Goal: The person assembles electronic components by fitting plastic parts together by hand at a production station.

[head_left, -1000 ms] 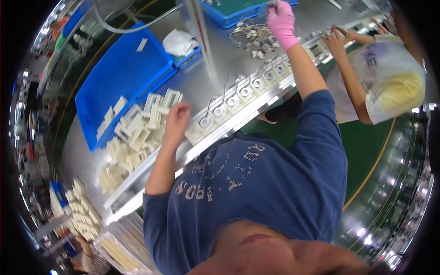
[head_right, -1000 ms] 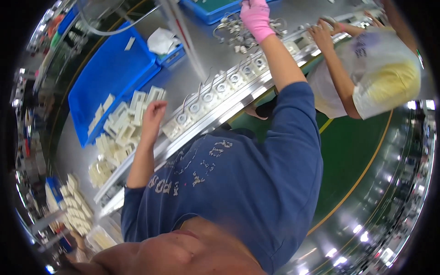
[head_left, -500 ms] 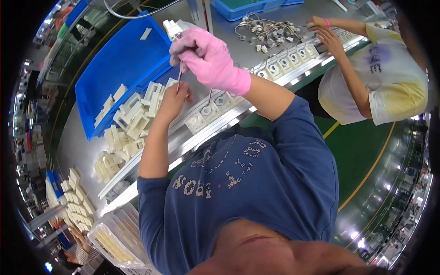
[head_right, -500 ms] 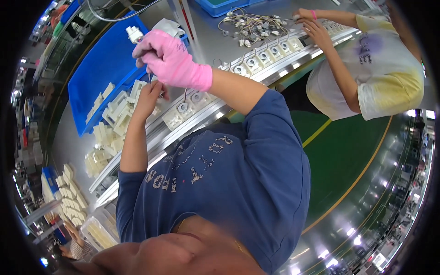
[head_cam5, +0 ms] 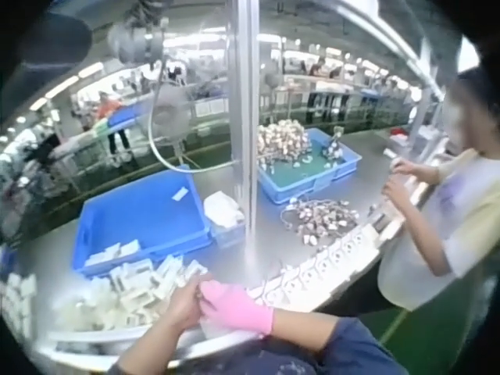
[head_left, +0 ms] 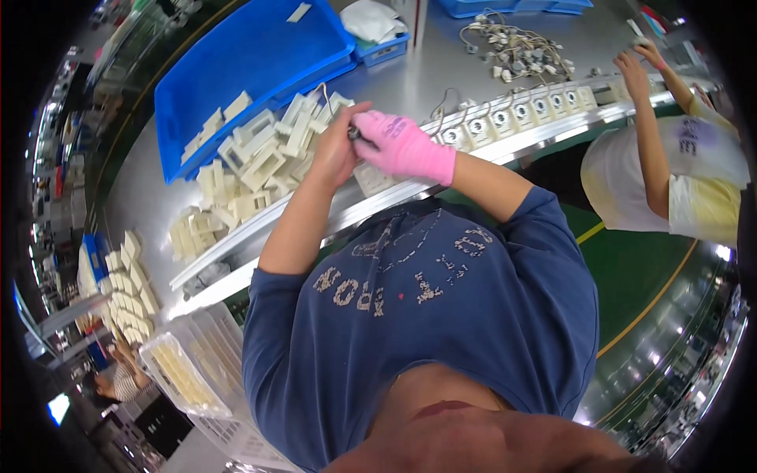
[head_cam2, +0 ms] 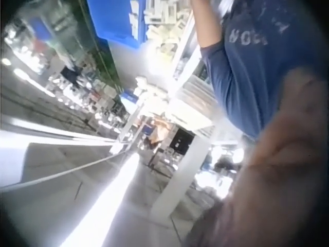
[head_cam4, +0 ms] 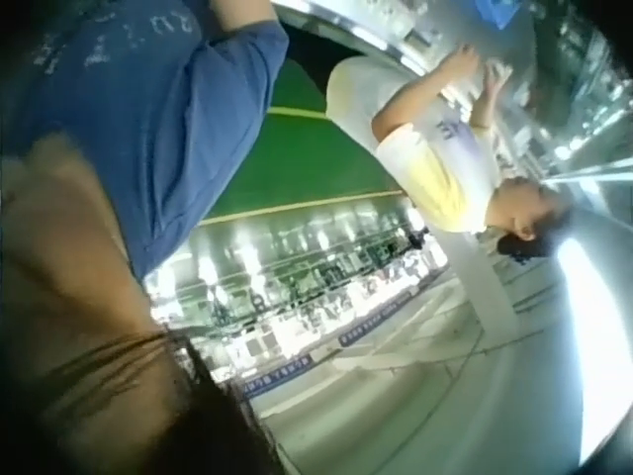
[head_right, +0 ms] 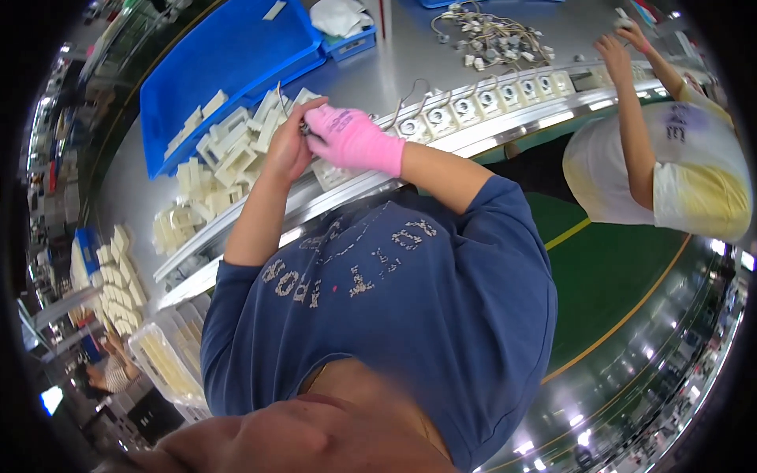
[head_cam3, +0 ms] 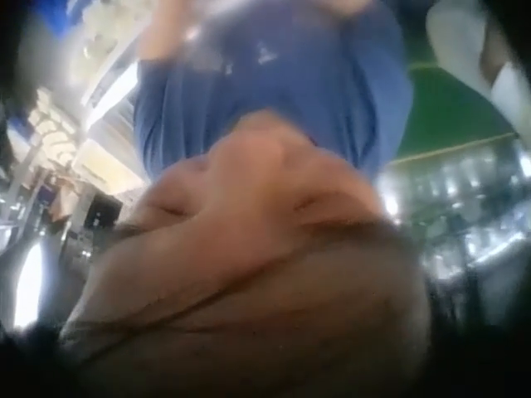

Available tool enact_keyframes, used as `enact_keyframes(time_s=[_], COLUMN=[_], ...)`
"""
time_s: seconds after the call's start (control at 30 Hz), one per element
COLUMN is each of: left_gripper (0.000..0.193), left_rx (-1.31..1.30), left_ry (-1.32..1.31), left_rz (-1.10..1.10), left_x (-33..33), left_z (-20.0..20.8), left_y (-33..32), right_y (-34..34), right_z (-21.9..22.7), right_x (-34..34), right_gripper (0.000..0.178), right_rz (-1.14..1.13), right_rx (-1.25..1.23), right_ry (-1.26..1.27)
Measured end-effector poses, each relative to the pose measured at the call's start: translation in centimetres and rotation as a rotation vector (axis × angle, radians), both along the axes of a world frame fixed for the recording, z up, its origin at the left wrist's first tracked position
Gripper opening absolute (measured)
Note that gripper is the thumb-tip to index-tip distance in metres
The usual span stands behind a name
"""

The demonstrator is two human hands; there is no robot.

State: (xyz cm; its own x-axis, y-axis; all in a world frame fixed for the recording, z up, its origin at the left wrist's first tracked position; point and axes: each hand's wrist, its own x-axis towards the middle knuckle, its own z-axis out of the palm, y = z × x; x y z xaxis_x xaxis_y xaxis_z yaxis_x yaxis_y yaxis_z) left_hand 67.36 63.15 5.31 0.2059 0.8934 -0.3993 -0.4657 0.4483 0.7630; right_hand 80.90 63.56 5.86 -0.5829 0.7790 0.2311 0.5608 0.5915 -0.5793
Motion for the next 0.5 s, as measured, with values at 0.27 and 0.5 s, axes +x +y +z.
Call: enact_keyframes(time_s=[0.27, 0.5], left_gripper=[0.026, 0.013], left_rx=[0.397, 0.801], left_ry=[1.032, 1.149], left_rz=[-0.183, -0.386], left_x=[-3.7, -4.9], left_z=[-2.2, -2.4], left_y=[-1.8, -4.7], right_y=[0.7, 0.0], right_z=[-0.4, -0.4], right_x=[1.4, 0.3], right_gripper=[0.025, 0.026], right_rz=[0.171, 0.488], right_rx=[0.054, 0.112], right_ry=[-0.083, -0.377])
